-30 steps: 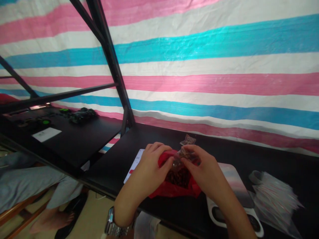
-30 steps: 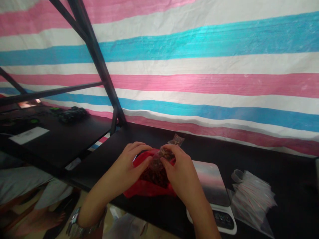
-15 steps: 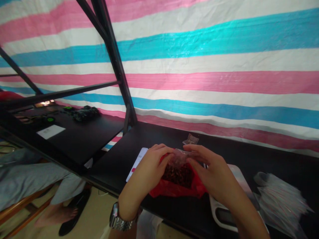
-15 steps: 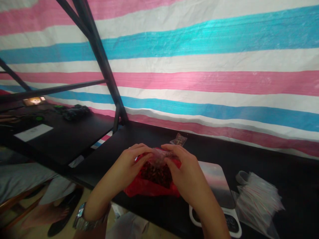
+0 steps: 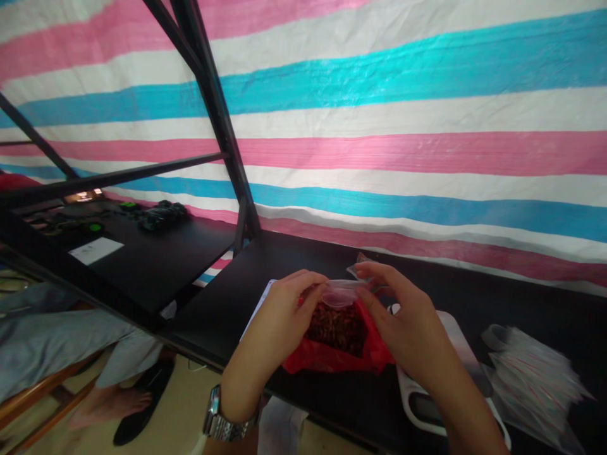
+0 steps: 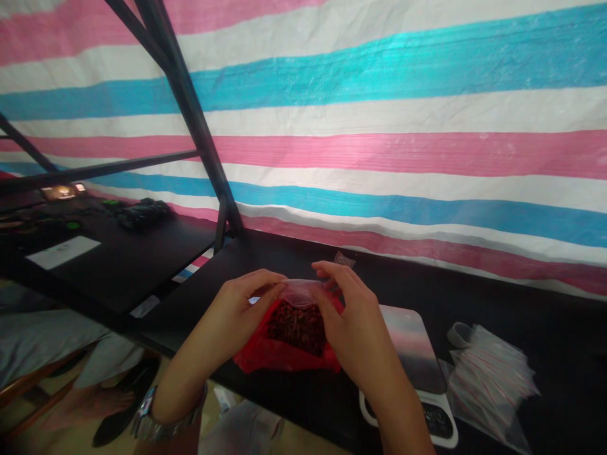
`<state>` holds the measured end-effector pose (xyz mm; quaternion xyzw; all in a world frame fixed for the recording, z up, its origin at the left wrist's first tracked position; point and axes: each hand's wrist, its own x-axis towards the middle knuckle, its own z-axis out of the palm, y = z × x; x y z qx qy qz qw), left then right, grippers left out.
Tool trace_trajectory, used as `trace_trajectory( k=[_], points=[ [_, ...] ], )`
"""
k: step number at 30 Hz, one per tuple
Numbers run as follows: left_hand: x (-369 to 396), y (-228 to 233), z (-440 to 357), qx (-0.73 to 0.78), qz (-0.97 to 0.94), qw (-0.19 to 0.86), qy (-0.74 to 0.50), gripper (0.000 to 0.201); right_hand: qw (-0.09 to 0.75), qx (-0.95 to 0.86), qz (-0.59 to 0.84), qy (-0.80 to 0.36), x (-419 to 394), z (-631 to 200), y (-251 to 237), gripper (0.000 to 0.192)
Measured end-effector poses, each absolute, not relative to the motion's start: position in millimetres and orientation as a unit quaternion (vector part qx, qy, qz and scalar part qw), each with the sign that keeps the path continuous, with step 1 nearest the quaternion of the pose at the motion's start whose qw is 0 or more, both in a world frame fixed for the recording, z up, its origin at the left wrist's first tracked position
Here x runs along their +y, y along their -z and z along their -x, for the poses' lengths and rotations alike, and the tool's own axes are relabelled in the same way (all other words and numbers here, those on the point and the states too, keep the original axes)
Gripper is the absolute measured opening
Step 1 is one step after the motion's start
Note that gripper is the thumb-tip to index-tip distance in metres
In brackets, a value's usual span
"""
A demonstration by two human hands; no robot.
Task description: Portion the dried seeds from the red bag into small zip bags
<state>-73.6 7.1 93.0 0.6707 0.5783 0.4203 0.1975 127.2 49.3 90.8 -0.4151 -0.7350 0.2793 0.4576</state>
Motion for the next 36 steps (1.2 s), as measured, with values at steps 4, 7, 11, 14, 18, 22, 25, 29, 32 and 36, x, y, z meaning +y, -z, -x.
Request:
trace_trajectory(
  k=[4,7,11,14,18,22,25,29,32,36],
  points=[
    [7.3,-92.4,74.2,0.579,-0.672,0.205,-0.414,0.023,0.424,-0.731,0.428,-0.319,51.6,-126.1,-87.6,0.026],
    [7.7,-92.8,73.5,0.579,-0.675,0.199,-0.412,0.023,0.422,-0.736,0.445,-0.287,53.3,-127.2,-85.9,0.018],
    [8.2,-93.7,72.4,0.574,-0.682,0.2,-0.406,0.023,0.42,-0.743,0.453,-0.257,52.8,-130.5,-88.2,0.018],
    [8.5,-94.5,72.5,0.572,-0.683,0.201,-0.407,0.024,0.434,-0.729,0.448,-0.281,50.5,-131.7,-91.4,0.018],
    [8.4,-95.8,74.5,0.577,-0.681,0.19,-0.409,0.023,0.455,-0.711,0.439,-0.307,50.8,-130.1,-87.0,0.016],
    [6.5,-98.0,77.1,0.589,-0.664,0.174,-0.426,0.023,0.491,-0.656,0.461,-0.342,58.2,-137.8,-80.9,0.019],
    [4.4,-102.5,77.4,0.599,-0.646,0.167,-0.443,0.023,0.576,-0.558,0.501,-0.324,64.2,-169.3,-89.9,0.026],
    [4.0,-106.9,79.5,0.617,-0.635,0.154,-0.438,0.027,0.68,-0.4,0.581,-0.201,61.4,-251.8,-107.1,0.019],
    [2.3,-96.0,88.1,0.637,-0.65,0.111,-0.4,0.035,0.668,-0.334,0.656,-0.107,53.2,-320.4,-100.7,0.009],
    [-6.0,-66.0,106.5,0.69,-0.667,0.032,-0.279,0.057,0.445,-0.376,0.809,-0.072,55.2,-380.1,-65.5,0.03]
  ],
)
